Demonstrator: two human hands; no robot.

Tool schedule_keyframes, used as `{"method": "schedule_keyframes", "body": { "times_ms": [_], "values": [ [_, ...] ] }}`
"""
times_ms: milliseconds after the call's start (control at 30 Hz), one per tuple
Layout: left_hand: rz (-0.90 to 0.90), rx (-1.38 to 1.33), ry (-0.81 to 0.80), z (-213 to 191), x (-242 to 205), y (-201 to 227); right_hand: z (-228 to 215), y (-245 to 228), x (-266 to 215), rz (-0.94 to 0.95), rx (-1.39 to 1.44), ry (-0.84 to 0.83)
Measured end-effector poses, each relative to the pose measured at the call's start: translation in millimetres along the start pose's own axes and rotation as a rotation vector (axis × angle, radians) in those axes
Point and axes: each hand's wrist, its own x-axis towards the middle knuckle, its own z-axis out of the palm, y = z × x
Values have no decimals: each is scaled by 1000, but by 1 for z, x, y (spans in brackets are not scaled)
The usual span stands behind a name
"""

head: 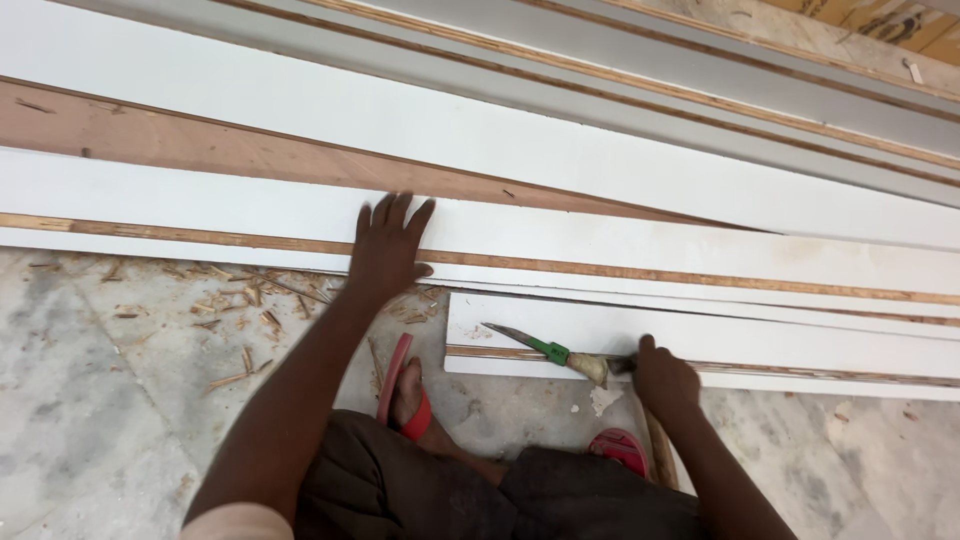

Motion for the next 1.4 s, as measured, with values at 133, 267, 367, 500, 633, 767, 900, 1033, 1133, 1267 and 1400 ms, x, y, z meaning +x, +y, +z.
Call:
{"method": "schedule_keyframes", "body": {
  "times_ms": [133,267,367,500,633,767,900,1033,1133,1267,1400],
  "values": [
    [-493,-414,187,16,-30,13,-29,-15,-1,-93,45,162],
    [-917,-606,499,38,-37,6,-21,-53,9,-391,164,542],
    [-1211,-823,645,73,-59,4,-7,-63,12,-515,60,661],
    [-1269,-1459,831,126,-62,-2,-3,-57,15,-534,32,619],
    [-1325,-1718,767,128,-65,-11,-1,-58,17,-530,91,583],
    [-1408,-1708,776,107,-55,-7,-1,-63,14,-513,106,620],
    [-1573,-1665,790,102,-44,-9,-23,-82,20,-451,277,517],
    [-1617,-1614,830,111,-38,-9,-65,-131,37,-619,217,723],
    [-1657,-1683,802,113,-35,-5,-115,-170,60,-667,109,796],
    [-1587,-1776,866,104,-31,4,-191,-202,87,-623,58,818],
    [-1684,-1697,798,92,-26,12,-253,-215,99,-554,58,716]
  ]
}}
